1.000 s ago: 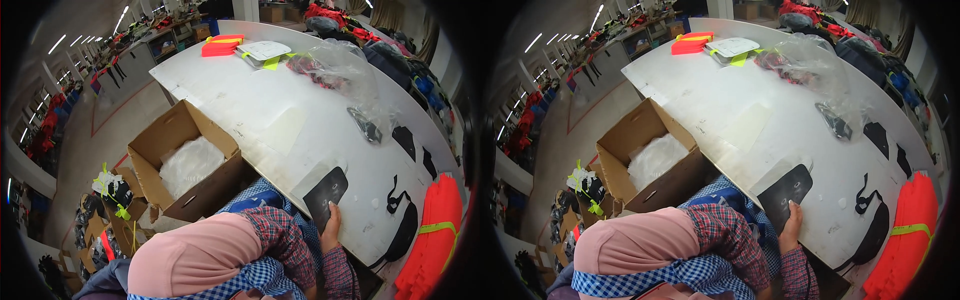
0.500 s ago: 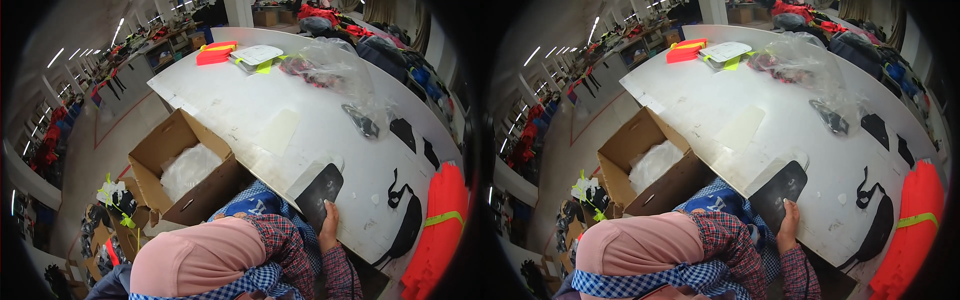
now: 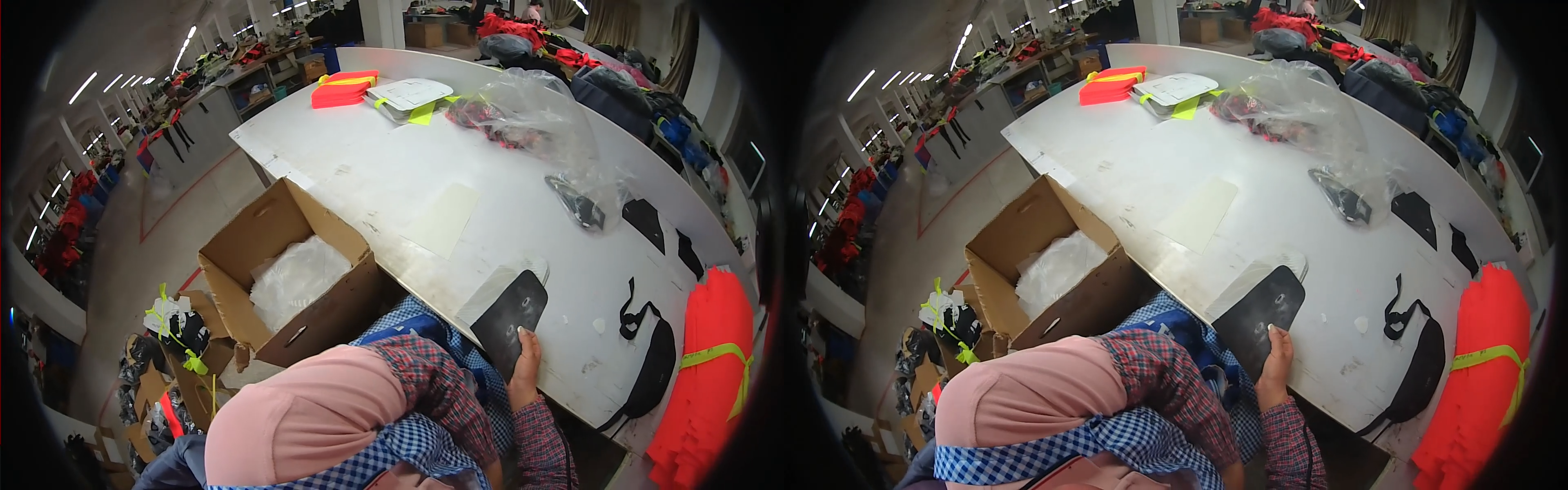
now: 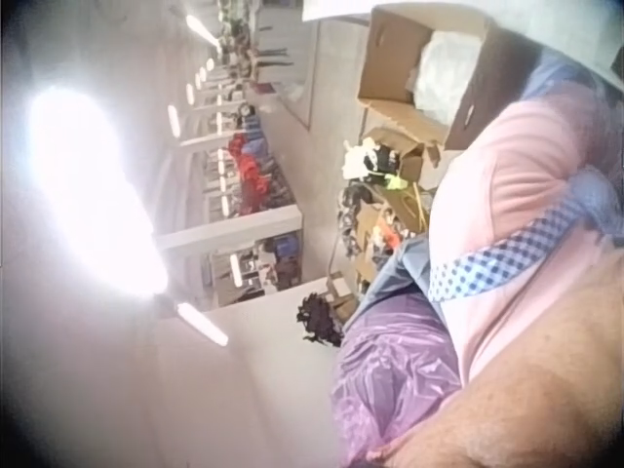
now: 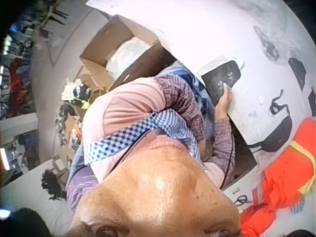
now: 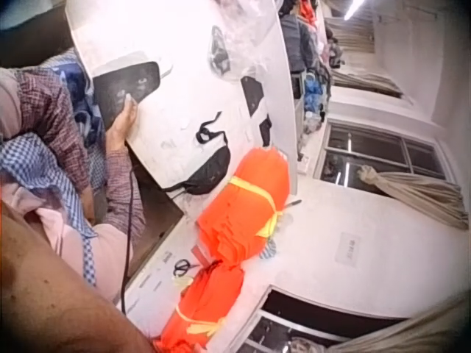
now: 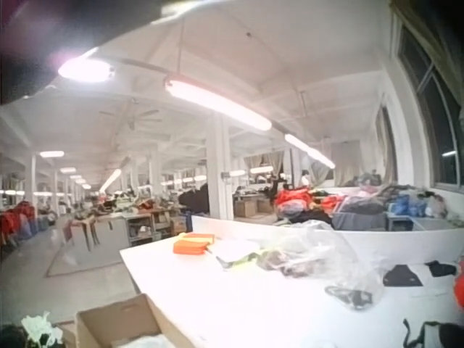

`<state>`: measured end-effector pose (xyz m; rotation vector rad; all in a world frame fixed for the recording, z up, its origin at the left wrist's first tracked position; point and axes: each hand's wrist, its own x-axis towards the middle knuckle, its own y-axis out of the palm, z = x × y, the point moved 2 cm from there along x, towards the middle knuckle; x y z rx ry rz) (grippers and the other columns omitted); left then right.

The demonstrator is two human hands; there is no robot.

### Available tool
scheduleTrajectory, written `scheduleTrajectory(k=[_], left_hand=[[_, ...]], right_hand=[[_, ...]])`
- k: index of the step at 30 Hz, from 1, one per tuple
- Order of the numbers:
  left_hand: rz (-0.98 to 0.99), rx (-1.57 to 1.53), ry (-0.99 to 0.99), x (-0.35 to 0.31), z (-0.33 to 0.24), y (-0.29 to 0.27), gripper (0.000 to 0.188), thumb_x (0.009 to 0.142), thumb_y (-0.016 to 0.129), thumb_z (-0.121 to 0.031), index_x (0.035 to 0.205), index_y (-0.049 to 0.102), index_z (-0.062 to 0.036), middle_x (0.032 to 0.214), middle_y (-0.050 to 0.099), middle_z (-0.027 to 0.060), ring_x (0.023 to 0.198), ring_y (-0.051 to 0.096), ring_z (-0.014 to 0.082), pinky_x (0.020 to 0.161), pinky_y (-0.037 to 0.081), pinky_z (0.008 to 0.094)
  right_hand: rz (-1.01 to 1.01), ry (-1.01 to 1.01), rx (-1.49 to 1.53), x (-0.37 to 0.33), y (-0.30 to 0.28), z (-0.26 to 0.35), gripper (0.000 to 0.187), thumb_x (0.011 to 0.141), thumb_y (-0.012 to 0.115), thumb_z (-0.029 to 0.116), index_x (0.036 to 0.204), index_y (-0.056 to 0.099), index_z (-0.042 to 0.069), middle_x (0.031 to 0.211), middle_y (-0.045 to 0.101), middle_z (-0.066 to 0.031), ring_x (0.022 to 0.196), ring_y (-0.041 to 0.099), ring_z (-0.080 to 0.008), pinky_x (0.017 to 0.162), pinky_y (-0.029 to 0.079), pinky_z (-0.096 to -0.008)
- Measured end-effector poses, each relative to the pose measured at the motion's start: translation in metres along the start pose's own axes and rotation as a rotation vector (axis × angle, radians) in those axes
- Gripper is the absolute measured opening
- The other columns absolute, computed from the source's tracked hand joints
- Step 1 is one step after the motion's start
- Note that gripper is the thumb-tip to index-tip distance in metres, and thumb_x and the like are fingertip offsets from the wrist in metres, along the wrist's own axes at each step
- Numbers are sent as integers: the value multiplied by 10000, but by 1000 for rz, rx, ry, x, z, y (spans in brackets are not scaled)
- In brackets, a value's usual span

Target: Assembling product components by applying small white stickers and protective film to black parts at a factory workbench.

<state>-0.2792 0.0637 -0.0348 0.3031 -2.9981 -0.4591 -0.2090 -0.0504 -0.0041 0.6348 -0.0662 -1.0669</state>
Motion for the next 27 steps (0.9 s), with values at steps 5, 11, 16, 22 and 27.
scheduleTrajectory(k=[5,11,16,22,27], left_hand=[[-35,-115,-7,-7,-2,15,171,903,599,-79,997,708,12,908,719,119,796,641,146,688,510,305],[-496,160,8,-116,-59,0,185,918,606,-70,1076,656,13,967,689,63,881,630,141,792,514,278],[-874,433,-97,-215,-117,-4,193,940,554,-50,1091,650,21,989,696,76,940,639,138,846,516,281],[-1365,474,-41,-276,-142,-1,177,950,537,-69,1068,648,3,944,671,28,878,592,99,819,490,252],[-1564,193,53,-294,-114,-13,229,1007,509,-151,1164,615,-21,1013,655,30,899,592,92,833,495,252]], right_hand=[[-14,-33,-13,-3,7,0,132,959,582,162,1001,604,40,950,652,-45,846,613,-129,781,511,-264],[-35,-45,-95,-8,10,8,126,956,592,173,970,604,49,917,636,-24,826,590,-111,759,488,-243],[-70,-25,-94,-7,9,5,129,957,594,180,967,607,52,914,632,-19,843,586,-109,764,487,-246],[-105,-19,-97,-6,11,4,134,955,602,186,966,604,53,923,629,-18,857,582,-109,774,484,-249],[-130,-54,-119,-8,19,9,134,954,611,187,963,603,54,913,616,-8,855,567,-100,779,474,-238]])
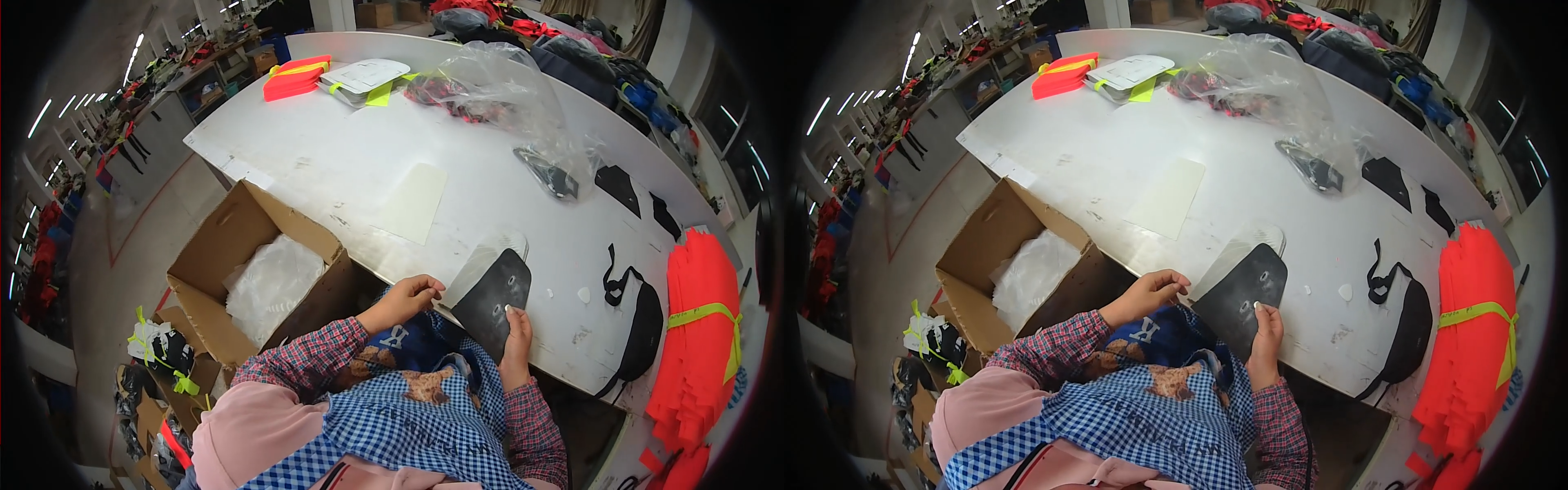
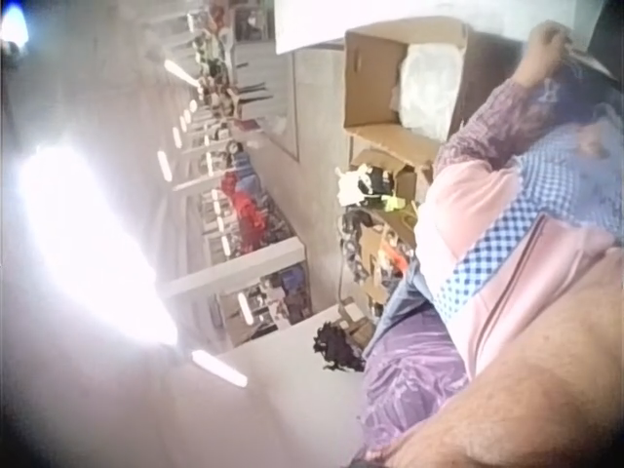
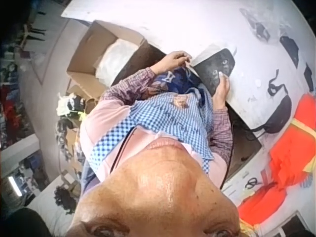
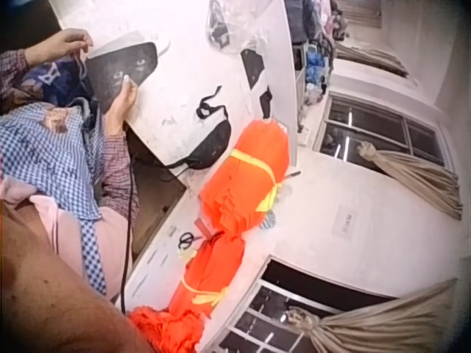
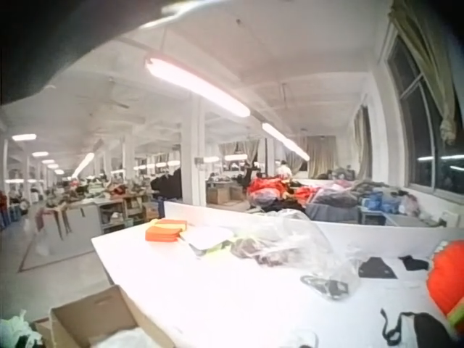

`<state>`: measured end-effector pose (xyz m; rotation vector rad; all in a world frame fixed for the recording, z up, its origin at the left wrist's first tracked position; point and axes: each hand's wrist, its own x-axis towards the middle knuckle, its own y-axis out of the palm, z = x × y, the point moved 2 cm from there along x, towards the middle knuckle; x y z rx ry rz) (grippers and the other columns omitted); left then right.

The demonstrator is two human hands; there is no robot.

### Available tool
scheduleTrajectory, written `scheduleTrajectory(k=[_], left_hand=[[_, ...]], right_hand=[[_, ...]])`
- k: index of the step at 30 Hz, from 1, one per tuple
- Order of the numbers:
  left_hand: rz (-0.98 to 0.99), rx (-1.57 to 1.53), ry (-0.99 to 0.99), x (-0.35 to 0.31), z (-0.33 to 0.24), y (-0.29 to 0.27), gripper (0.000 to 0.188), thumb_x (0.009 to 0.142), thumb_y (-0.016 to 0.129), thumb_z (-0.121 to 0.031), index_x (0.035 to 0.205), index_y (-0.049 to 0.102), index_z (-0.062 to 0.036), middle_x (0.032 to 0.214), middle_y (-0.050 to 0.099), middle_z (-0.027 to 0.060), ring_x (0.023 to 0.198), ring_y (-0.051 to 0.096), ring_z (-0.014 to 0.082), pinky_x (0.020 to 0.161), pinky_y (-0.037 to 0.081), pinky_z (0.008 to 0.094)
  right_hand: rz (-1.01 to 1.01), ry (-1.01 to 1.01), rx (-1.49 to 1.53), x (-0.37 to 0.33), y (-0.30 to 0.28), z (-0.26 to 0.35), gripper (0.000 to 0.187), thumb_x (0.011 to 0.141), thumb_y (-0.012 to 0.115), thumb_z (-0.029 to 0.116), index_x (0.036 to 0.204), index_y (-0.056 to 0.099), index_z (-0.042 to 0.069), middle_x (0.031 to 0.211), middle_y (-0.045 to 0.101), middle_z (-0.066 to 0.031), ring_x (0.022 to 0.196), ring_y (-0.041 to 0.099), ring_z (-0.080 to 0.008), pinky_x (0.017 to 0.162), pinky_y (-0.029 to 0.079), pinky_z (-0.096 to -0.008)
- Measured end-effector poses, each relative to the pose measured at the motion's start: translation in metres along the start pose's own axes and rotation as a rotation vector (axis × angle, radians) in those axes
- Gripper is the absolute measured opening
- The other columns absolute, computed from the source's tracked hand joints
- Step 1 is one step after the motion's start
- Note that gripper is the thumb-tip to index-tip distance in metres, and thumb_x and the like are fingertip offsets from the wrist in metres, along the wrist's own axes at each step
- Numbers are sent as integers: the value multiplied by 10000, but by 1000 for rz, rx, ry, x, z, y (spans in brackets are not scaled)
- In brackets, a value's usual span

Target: Assembling product components by applying small white stickers and protective film to black parts at a factory workbench.

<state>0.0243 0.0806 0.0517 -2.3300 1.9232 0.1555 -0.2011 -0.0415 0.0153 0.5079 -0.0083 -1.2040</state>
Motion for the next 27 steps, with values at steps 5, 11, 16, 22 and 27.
scheduleTrajectory(k=[5,11,16,22,27], left_hand=[[-1,-431,-220,6,-11,8,358,1037,487,-266,1285,549,-16,1064,635,37,853,605,97,804,526,249],[88,-368,-146,19,-5,13,298,1008,555,-232,1206,620,-19,910,639,-25,721,555,43,663,477,189],[19,-316,-158,40,-2,14,253,963,630,-210,1136,655,-27,825,626,-46,642,528,35,565,446,198],[-39,-180,-82,64,1,6,224,908,685,-125,1096,656,-5,753,616,-27,582,520,38,502,423,196],[-73,-98,-66,77,18,6,224,910,668,-74,1102,630,35,746,617,-5,554,500,41,499,420,202]], right_hand=[[40,-142,-92,0,9,10,122,960,612,170,944,604,49,879,582,13,819,511,-64,756,424,-210],[103,-221,-239,4,16,18,100,956,607,126,949,603,26,871,587,5,828,510,-68,760,420,-213],[46,-240,-280,27,11,17,88,944,616,110,934,616,23,871,599,1,832,514,-75,768,423,-220],[73,-353,-420,63,8,16,94,917,649,117,929,636,25,842,610,5,816,526,-78,758,432,-232],[-67,-307,-403,80,-9,6,145,900,670,148,937,634,12,841,636,-19,793,576,-103,730,466,-251]])
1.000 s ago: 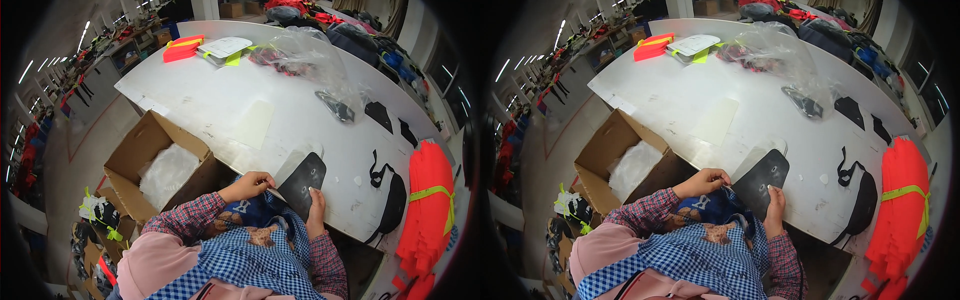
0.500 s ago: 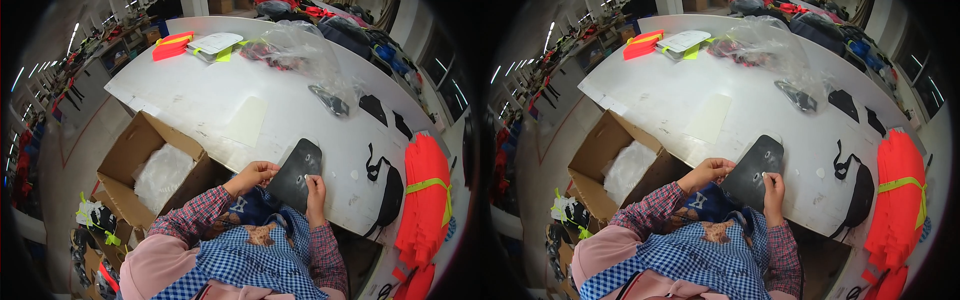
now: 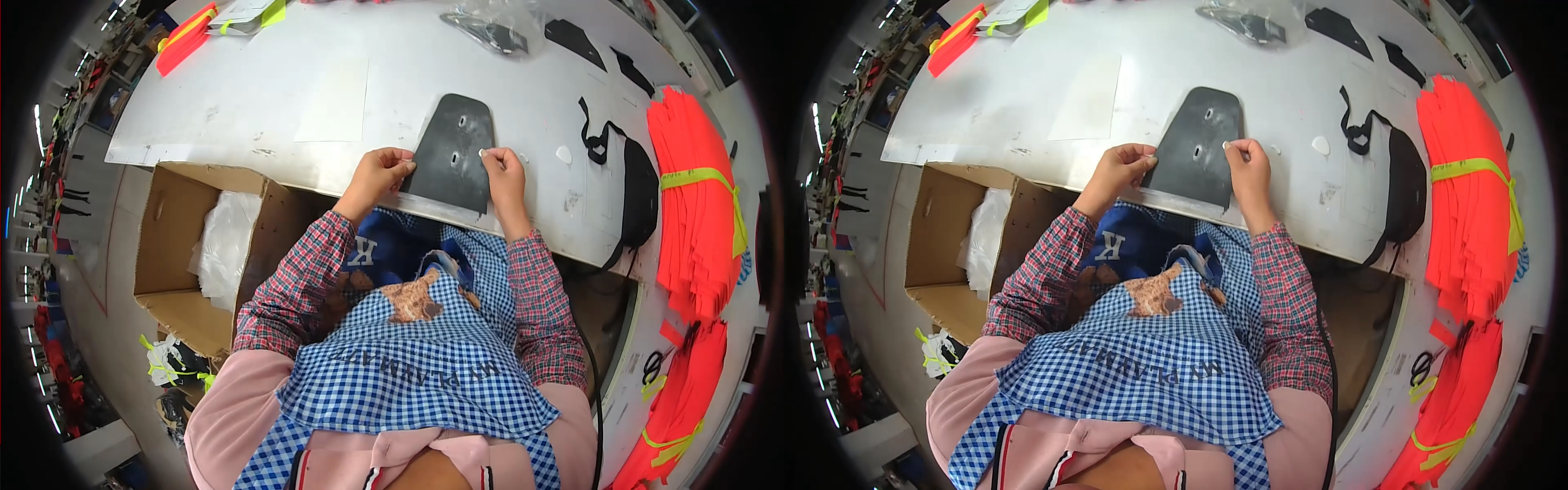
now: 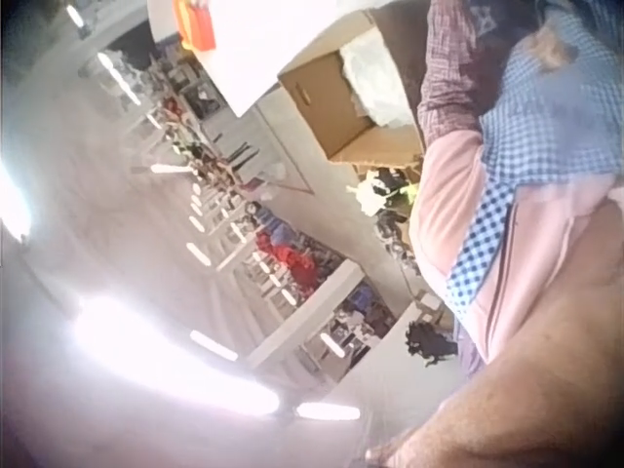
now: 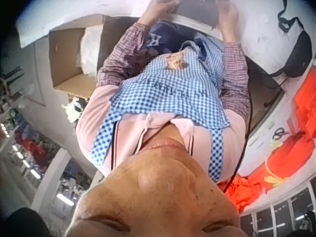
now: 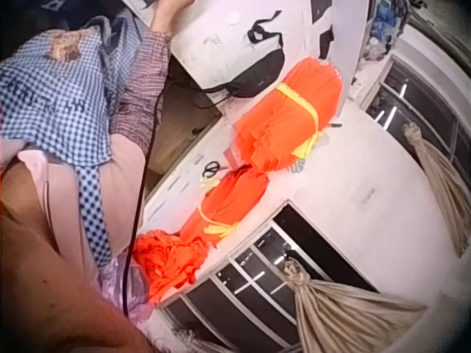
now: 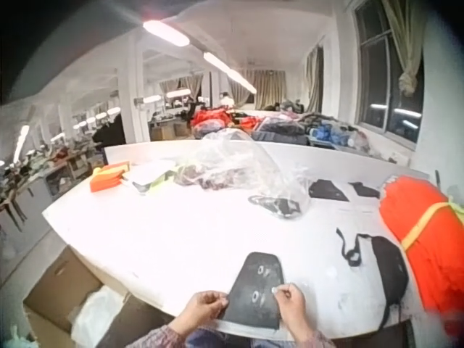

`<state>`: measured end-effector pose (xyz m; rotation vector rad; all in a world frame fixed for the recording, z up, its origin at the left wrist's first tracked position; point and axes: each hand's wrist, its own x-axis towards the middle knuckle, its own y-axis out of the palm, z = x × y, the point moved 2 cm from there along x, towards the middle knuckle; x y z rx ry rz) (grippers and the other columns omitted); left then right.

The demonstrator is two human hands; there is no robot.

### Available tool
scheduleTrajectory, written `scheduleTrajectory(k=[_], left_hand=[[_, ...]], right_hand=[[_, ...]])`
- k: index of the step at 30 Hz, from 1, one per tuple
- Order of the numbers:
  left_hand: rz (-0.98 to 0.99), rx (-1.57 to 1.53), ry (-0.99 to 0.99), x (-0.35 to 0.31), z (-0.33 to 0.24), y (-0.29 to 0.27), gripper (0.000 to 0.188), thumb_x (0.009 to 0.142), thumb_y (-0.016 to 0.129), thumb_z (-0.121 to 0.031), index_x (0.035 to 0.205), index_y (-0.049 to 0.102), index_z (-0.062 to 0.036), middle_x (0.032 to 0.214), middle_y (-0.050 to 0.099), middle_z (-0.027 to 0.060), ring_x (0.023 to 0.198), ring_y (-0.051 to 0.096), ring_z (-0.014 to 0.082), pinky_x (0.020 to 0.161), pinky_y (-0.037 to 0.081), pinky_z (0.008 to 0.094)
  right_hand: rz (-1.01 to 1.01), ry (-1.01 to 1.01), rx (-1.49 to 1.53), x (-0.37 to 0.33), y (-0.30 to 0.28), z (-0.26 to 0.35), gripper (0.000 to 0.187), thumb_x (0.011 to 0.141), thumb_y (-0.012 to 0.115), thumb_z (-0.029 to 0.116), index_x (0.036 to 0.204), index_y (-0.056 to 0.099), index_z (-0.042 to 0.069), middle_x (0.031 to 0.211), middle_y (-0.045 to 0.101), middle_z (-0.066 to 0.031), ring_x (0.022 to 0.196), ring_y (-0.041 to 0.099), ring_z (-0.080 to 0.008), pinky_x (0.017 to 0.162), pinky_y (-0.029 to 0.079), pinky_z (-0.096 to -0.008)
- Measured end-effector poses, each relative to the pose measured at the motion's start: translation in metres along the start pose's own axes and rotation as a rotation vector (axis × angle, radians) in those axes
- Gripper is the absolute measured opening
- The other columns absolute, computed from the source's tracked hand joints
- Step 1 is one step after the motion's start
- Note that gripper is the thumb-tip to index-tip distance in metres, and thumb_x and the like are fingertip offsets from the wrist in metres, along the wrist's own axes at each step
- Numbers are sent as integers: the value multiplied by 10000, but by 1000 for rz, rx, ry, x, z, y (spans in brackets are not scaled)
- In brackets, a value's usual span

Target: Assembling product components by applying small white stickers and protective film to black parts at a factory workbench.

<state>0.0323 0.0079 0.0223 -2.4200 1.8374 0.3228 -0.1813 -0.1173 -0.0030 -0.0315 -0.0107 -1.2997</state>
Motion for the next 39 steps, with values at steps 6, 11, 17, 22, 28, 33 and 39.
scheduleTrajectory(k=[6,11,17,22,28,33,39], left_hand=[[-66,219,32,-1,13,1,242,915,656,-85,1115,632,51,769,643,17,554,528,58,498,453,214],[-65,397,69,-8,5,4,249,915,653,-101,1117,644,44,788,661,35,584,562,75,533,477,228],[-108,580,148,-9,3,3,244,905,653,-99,1114,654,28,754,646,44,595,578,89,543,482,243],[-114,626,185,-11,4,4,240,889,668,-106,1098,665,13,814,656,83,606,593,112,551,485,260],[-199,1006,702,-29,0,29,440,865,711,-217,1237,593,-14,1320,526,230,1153,554,361,960,472,416],[25,1211,698,-40,12,44,598,855,707,-336,1356,523,-65,1475,412,184,1372,329,451,1104,333,506],[18,1258,678,-38,16,45,572,868,689,-342,1362,535,-99,1484,408,166,1372,317,464,1112,316,518]], right_hand=[[-38,14,-293,-3,-9,-4,208,890,666,193,983,650,9,865,699,-98,783,653,-176,732,516,-306],[-68,-91,-397,-11,-6,6,192,884,665,189,972,653,20,845,703,-117,769,673,-207,718,524,-326],[-39,-99,-445,-10,-4,9,165,872,662,165,929,642,11,834,697,-124,755,677,-225,708,528,-339],[-17,-82,-464,-10,-5,11,151,868,659,153,901,633,8,825,689,-132,732,670,-228,687,528,-348],[-5,-78,-458,-11,-5,9,138,872,649,143,908,632,10,815,684,-136,717,665,-234,666,524,-351],[-20,-136,-465,-13,-4,8,140,870,657,144,905,629,12,804,681,-133,713,665,-240,662,525,-356],[-21,-128,-473,-12,-5,8,135,871,657,138,900,623,11,827,680,-140,720,662,-245,667,526,-362]])
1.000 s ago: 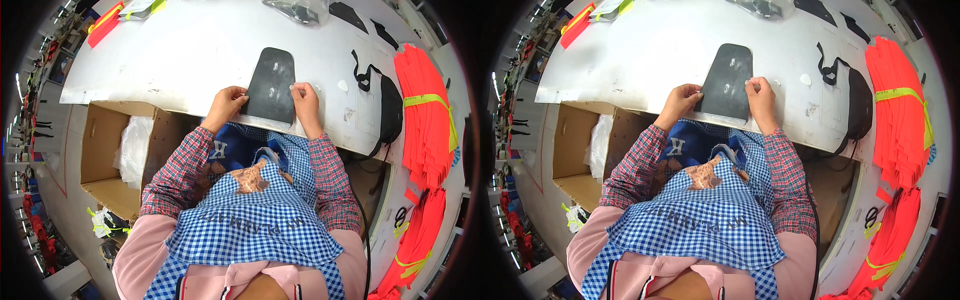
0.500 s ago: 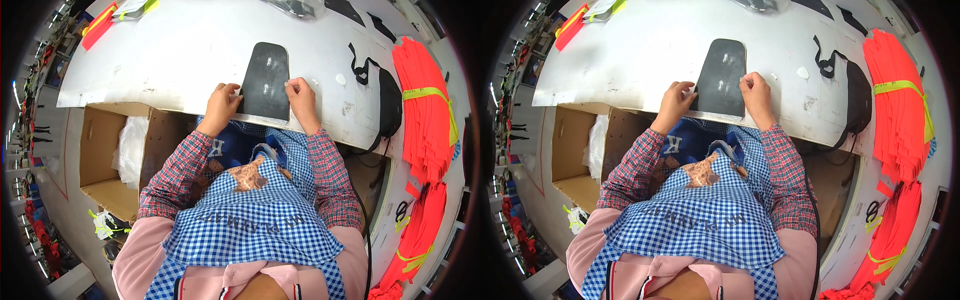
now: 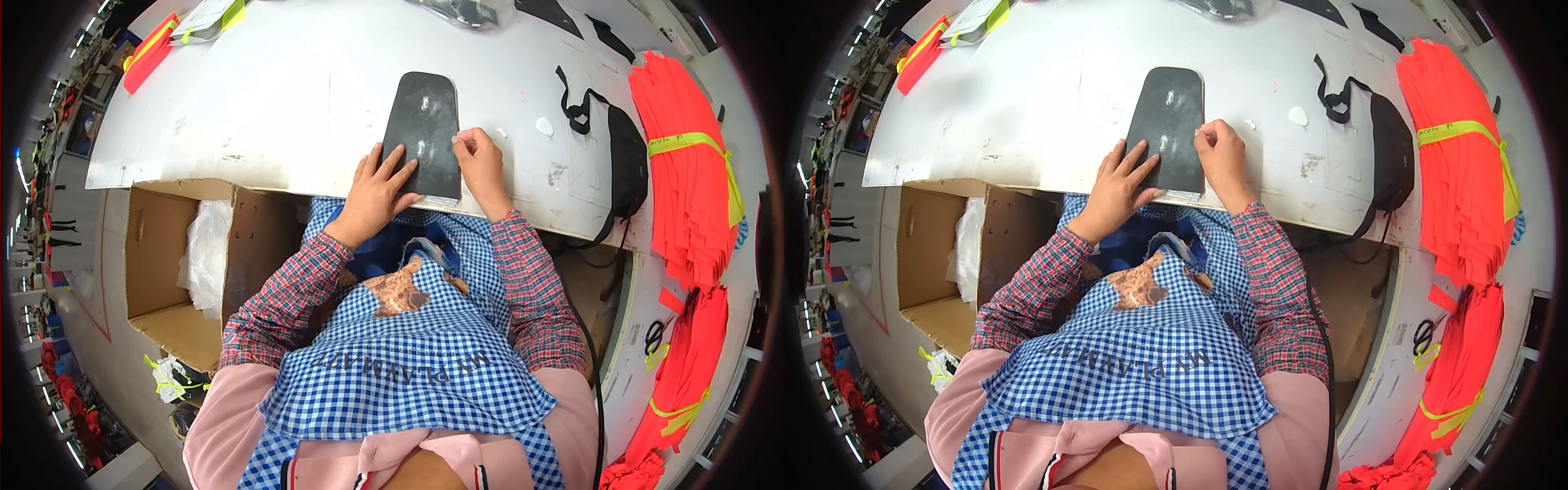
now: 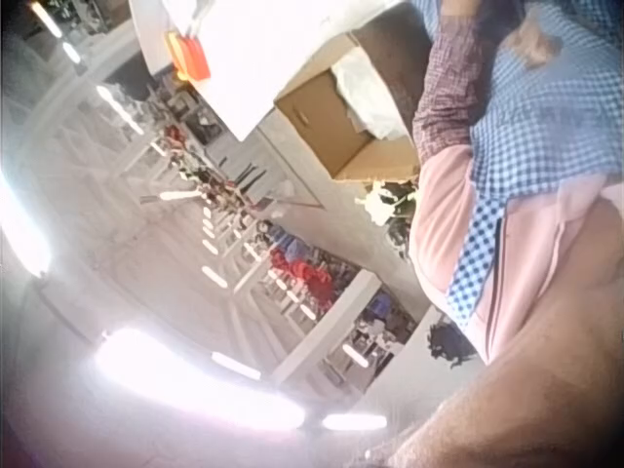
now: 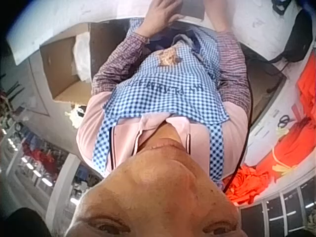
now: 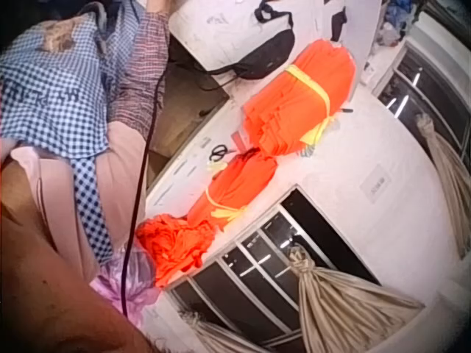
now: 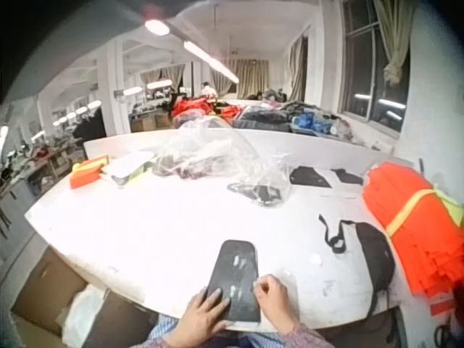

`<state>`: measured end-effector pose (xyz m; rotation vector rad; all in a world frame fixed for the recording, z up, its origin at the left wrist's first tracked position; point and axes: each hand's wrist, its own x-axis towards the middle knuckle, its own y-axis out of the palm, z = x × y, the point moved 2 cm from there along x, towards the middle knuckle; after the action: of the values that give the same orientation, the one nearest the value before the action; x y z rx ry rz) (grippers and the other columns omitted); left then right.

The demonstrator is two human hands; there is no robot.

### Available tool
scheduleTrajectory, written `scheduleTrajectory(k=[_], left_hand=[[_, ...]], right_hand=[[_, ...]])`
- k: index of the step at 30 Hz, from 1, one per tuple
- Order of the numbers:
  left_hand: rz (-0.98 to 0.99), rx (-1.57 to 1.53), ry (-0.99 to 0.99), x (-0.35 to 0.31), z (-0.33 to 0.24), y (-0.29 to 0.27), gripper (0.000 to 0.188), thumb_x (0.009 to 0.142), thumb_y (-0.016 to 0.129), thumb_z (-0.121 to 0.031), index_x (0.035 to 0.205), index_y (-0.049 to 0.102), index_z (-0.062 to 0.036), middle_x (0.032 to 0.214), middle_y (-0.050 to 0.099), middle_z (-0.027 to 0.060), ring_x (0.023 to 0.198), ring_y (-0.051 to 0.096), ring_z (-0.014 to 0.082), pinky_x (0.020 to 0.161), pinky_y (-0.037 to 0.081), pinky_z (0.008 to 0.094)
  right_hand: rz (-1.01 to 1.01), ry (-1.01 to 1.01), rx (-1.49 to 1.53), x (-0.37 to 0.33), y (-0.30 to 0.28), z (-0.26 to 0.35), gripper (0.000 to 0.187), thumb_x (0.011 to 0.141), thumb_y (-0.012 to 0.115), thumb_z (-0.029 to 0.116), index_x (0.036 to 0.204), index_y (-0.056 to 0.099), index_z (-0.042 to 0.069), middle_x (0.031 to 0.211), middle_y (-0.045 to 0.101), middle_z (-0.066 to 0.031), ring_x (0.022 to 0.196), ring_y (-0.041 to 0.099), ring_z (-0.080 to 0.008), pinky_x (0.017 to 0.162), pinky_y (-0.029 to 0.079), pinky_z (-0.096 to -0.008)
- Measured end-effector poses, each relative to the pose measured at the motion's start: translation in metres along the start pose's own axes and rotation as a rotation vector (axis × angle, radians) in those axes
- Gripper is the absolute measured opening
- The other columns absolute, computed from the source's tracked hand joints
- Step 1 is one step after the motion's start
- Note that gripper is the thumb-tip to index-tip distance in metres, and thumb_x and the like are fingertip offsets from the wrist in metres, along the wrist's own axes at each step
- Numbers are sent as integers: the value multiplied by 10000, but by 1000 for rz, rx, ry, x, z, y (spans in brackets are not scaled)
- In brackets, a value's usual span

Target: Assembling product components by applying small white stickers and protective film to black parts at a factory workbench.

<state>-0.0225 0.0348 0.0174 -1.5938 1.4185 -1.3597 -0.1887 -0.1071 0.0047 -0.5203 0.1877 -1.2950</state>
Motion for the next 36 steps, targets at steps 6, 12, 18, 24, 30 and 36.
scheduleTrajectory(k=[6,12,18,24,30,36], left_hand=[[-25,-45,-8,-1,3,3,549,866,699,-324,1342,560,-89,1480,409,179,1374,313,477,1107,350,509],[-54,-62,11,-5,0,2,540,858,699,-341,1304,587,-59,1432,456,208,1343,353,483,1115,347,492],[-55,-76,13,-6,-3,5,537,855,707,-330,1302,591,-57,1434,453,211,1356,340,482,1111,352,492],[-27,-99,-5,4,4,5,536,854,719,-297,1320,579,-72,1470,420,197,1395,296,465,1111,358,492],[-119,-139,38,-3,14,-9,527,810,728,-276,1253,594,-24,1361,488,250,1305,411,455,1126,332,497],[-177,-173,127,0,3,5,556,819,697,-340,1254,581,-14,1341,494,255,1291,421,440,1119,334,490]], right_hand=[[7,-16,-5,0,0,4,141,874,652,136,914,621,5,830,677,-141,722,660,-245,668,526,-361],[1,-32,4,-5,-1,4,134,873,650,130,916,623,5,826,677,-139,714,658,-238,657,524,-351],[10,2,-3,-7,-4,1,142,877,652,134,914,629,-1,821,680,-127,698,653,-220,651,522,-344],[-15,58,160,-1,-7,5,139,896,657,133,899,629,-4,814,679,-85,658,646,-141,581,538,-274],[170,80,505,-3,13,17,110,921,643,105,922,609,0,800,662,-58,662,635,-108,568,536,-247],[150,262,632,-16,4,8,140,951,603,120,1024,601,1,874,649,-61,690,582,-87,605,510,-224]])
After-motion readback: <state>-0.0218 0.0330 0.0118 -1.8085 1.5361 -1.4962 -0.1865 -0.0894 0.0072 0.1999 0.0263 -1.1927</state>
